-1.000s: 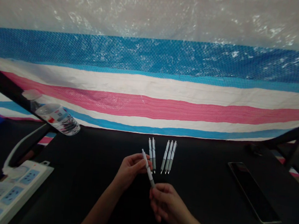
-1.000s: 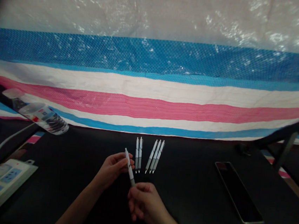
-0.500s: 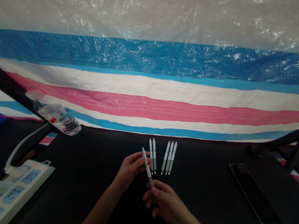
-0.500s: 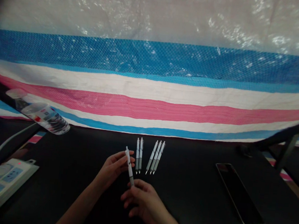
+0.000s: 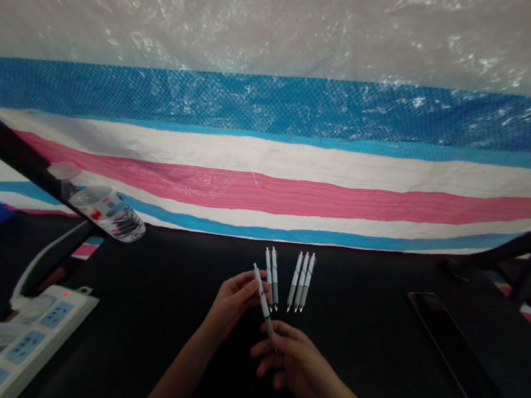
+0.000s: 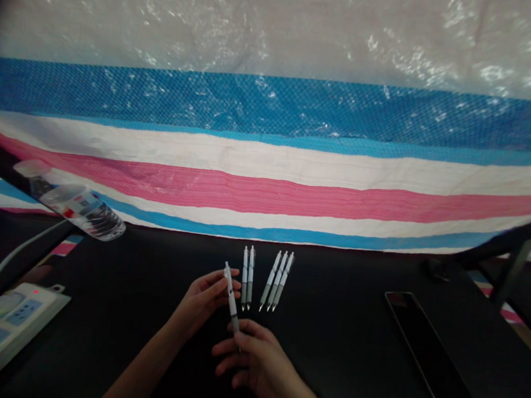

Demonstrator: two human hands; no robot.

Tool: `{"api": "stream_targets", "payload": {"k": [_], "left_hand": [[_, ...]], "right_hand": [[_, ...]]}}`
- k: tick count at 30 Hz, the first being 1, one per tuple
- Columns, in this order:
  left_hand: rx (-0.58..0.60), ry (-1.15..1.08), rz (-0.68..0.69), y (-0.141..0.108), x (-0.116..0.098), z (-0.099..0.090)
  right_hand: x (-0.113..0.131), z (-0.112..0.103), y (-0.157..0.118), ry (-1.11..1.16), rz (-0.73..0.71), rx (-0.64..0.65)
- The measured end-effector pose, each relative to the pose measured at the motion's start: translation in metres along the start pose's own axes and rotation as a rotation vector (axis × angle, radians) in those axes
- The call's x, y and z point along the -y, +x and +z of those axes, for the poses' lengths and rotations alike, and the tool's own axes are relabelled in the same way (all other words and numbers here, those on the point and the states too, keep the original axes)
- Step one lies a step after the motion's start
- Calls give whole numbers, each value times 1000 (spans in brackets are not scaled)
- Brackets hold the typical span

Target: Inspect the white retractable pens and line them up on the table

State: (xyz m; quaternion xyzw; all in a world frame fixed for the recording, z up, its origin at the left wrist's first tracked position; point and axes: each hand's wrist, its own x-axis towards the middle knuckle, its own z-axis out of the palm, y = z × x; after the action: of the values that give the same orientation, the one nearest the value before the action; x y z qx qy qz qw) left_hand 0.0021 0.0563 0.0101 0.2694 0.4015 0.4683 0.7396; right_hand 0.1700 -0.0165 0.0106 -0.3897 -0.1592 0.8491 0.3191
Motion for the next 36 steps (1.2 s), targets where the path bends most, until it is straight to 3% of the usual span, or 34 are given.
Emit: {"api": "stream_targets", "payload": {"k": [21, 27, 36], "left_hand": [[-52, 6, 22, 1, -2, -2], [-155, -79, 96, 6, -6, -8], [-279, -193, 206, 10, -21, -23]], "right_hand": [[-5, -6, 4, -24, 32, 61], [-8, -9, 7, -92, 2, 14], [-15, -11, 8, -131, 40, 99]]}}
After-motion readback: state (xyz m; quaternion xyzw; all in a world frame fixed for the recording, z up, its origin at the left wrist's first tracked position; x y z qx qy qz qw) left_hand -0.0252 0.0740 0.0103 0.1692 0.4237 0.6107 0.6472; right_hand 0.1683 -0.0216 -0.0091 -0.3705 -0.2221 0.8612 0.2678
